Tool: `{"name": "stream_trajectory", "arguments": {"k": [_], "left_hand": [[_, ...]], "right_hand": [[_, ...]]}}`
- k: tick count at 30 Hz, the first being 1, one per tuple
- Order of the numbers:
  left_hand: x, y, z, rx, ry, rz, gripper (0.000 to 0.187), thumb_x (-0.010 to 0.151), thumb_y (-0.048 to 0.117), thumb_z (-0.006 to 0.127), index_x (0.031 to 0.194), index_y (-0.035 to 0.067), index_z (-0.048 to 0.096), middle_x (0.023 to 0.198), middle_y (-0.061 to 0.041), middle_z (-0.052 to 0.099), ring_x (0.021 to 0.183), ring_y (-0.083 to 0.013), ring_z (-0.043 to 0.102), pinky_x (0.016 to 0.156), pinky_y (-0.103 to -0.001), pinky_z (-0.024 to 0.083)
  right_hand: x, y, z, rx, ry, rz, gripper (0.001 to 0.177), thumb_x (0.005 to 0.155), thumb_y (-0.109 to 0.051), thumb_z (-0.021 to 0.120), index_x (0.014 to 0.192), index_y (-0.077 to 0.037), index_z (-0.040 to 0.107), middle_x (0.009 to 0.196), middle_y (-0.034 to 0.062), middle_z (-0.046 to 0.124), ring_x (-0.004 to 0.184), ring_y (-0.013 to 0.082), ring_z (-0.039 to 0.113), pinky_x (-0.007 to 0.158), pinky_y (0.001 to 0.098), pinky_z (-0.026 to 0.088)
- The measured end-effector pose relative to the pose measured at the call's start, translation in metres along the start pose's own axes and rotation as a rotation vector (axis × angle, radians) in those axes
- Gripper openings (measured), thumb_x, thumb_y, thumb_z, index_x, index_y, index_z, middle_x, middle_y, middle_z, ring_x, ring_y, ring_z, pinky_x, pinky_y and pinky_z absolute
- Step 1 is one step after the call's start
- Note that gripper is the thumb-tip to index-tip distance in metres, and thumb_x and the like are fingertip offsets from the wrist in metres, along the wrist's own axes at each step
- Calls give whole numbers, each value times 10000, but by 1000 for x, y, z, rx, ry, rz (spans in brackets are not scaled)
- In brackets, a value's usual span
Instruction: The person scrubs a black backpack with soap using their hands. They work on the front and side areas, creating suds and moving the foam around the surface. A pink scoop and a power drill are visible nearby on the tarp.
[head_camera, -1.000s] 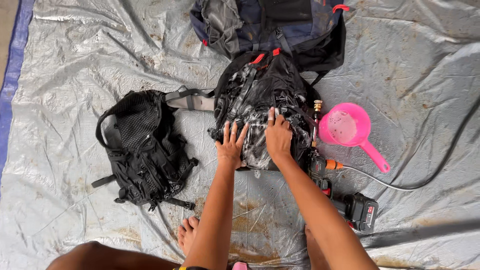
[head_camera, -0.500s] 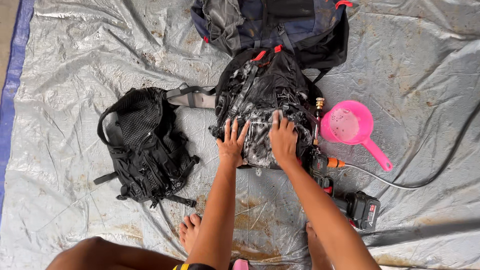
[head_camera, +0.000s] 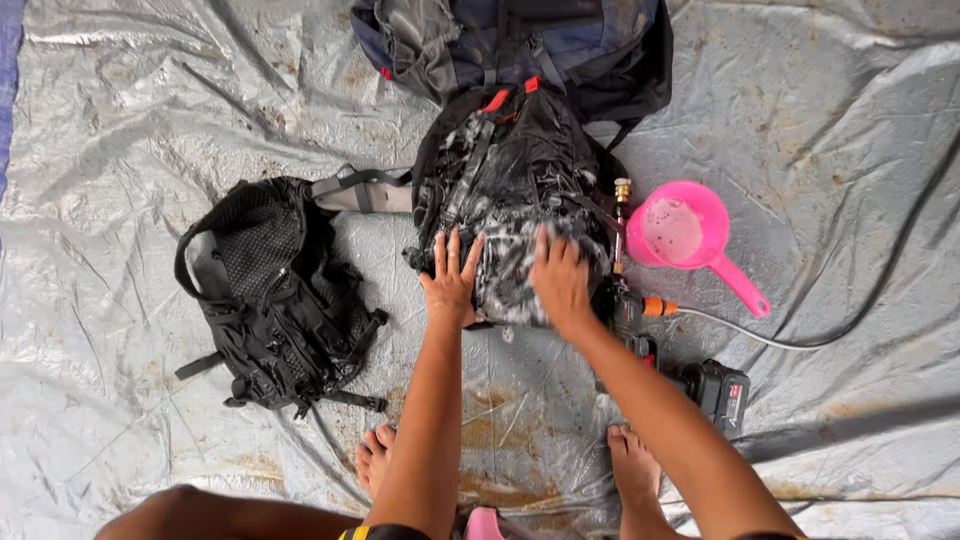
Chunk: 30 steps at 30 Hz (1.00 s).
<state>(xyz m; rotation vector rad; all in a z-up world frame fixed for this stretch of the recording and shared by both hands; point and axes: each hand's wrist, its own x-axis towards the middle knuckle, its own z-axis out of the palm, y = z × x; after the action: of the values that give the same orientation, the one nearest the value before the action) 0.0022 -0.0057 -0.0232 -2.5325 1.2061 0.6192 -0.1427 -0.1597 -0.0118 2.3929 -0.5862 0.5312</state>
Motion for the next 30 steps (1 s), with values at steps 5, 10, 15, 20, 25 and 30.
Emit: {"name": "stream_trajectory", "arguments": {"k": [5,10,15,20,25,30], "left_hand": [[39,-7,47,0,24,14,1646,754,548,996,1771,358,-283,1896,-150,-152,1755,-365,-95,1141,-580,459],[2,-3,6,-3,16,12,1667,729,599,992,1766,361,-291,1894,-149,-159,1754,-368,-89,1141,-586,465],[14,-3,24,-20,26,16,1678,735,573,1000,1757,359,-313,1895,-149,-149,1755,-360,-87,1143,-585,458],[-27,-6,-38,-47,21,22,1699,699,573,1017,1764,354,-288,1897,-153,-127,1753,-361,-88,1159,-605,446],[-28,-3,-37,-38,9,41,1688,684,596,1014,1784,332,-238,1895,-171,-99,1751,-371,-70,1165,-606,445],[-26,-4,-29,-50,20,47,1667,697,619,998,1789,344,-232,1892,-191,-86,1753,-383,-80,1158,-598,444]], "right_hand": [[12,-11,9,-10,-203,49,753,903,-405,754,1565,-67,634,1043,150,695,899,270,685,537,314,523],[-53,-35,-57,154,-177,48,781,833,-330,808,1531,-16,649,981,160,697,790,279,693,506,349,541],[-37,-39,-35,202,-122,8,825,851,-333,780,1598,-49,578,1017,150,664,807,264,672,483,353,552],[37,-45,37,440,-409,169,767,1089,-253,704,1728,-5,359,1239,223,698,1074,316,707,752,357,596],[58,-56,22,502,-303,0,574,1007,-141,612,1571,-50,561,1259,145,631,1140,326,572,853,480,426],[38,-30,18,563,-588,23,627,1062,-80,688,1656,-179,516,1389,145,623,1313,357,548,1007,583,411]]}}
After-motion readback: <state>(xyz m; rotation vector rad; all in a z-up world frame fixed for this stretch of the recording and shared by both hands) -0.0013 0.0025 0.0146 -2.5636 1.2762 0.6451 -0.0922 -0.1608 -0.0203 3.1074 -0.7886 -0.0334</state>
